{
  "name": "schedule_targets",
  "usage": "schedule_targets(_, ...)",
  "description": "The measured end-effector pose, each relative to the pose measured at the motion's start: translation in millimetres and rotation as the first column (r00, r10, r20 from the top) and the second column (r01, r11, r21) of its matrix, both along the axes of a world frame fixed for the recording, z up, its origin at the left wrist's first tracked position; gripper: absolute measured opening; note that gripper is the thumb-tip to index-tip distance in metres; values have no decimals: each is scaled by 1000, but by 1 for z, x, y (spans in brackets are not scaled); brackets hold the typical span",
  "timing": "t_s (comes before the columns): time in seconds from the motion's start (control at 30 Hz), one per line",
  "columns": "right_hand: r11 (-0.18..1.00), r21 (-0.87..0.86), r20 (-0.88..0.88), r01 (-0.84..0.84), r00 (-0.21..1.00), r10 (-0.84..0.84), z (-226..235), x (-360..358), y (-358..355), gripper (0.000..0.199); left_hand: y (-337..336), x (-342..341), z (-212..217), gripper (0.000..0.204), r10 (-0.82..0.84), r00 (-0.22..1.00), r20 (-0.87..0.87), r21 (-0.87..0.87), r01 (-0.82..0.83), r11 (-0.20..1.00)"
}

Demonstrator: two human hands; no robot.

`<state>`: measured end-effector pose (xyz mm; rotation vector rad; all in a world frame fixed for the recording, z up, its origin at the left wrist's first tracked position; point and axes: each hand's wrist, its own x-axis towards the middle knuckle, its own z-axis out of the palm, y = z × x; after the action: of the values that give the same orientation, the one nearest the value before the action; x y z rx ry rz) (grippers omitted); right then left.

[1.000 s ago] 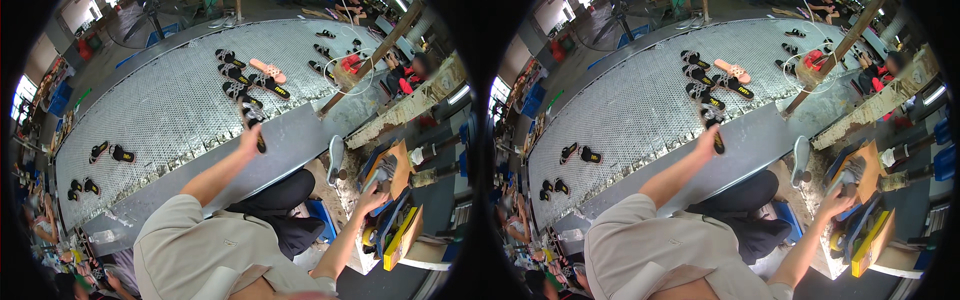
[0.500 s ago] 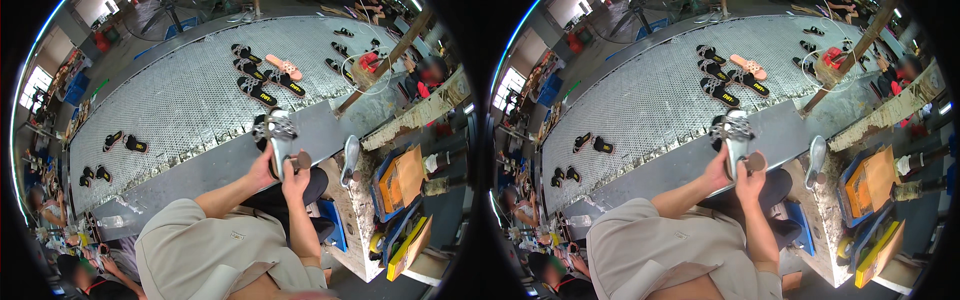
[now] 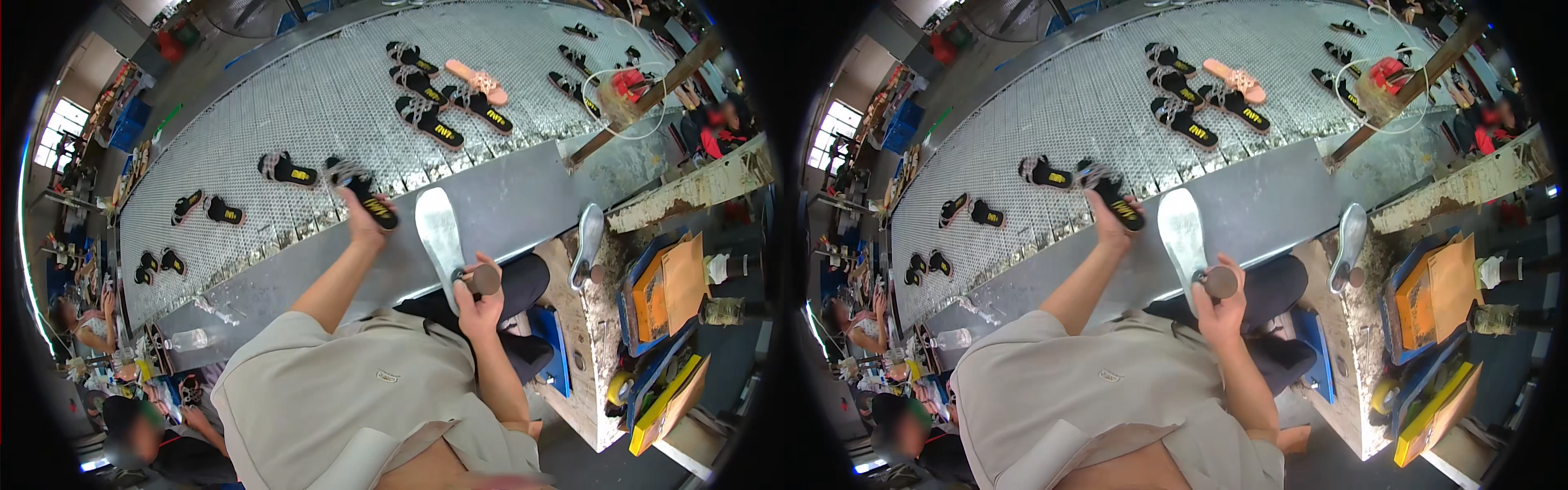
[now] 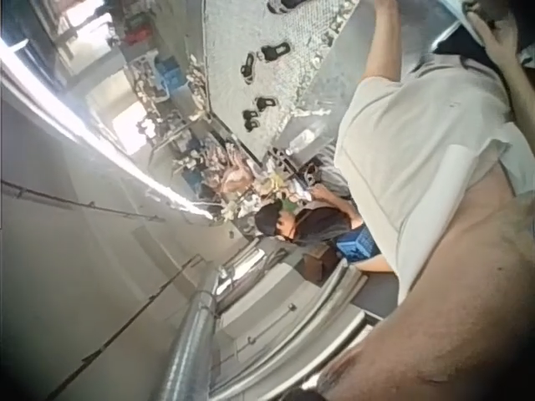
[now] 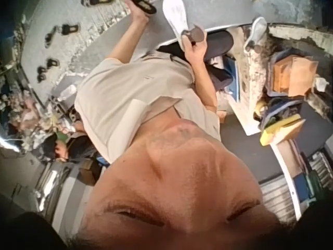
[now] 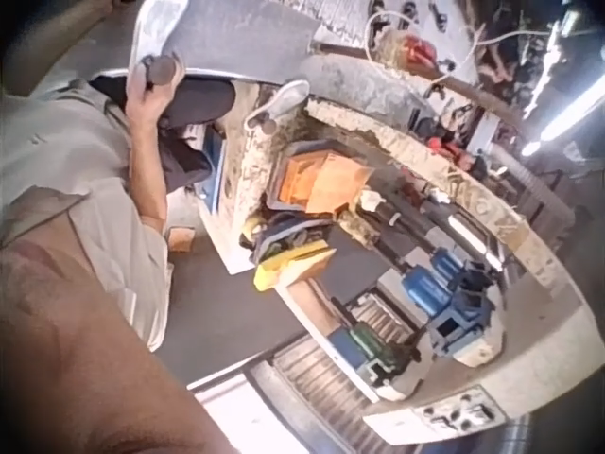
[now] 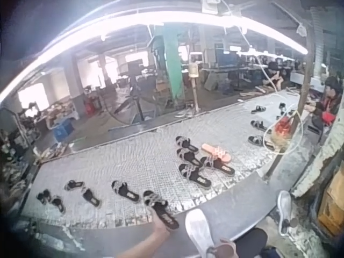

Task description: The person is assembling sandals by taking components from a conveyor belt and attaching them using a manual press tool.

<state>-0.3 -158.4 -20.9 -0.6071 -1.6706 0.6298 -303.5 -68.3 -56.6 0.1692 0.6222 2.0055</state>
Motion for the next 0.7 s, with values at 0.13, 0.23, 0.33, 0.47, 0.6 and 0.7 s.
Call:
schedule_targets(0.13,998,-38,-25,39,999,-40,6,3,-1,15,5,105,40,98,-343,939,-23,82,344,936)
schedule_targets(0.23,991,-11,-61,135,989,-135,10,8,5,14,-6,147,44,97,-609,788,-94,101,616,782)
schedule_targets(0.33,939,7,-144,343,930,-338,19,16,21,13,-16,201,49,95,-640,742,-199,45,659,751)
schedule_targets(0.47,892,61,-203,447,881,-428,19,33,36,14,-15,238,47,84,-644,720,-258,76,680,729)
schedule_targets(0.6,839,102,-209,535,836,-508,20,50,35,12,-22,261,63,76,-644,709,-287,71,686,724)
schedule_targets(0.7,794,111,-233,598,792,-564,19,60,37,12,-14,276,51,79,-679,679,-281,69,720,691)
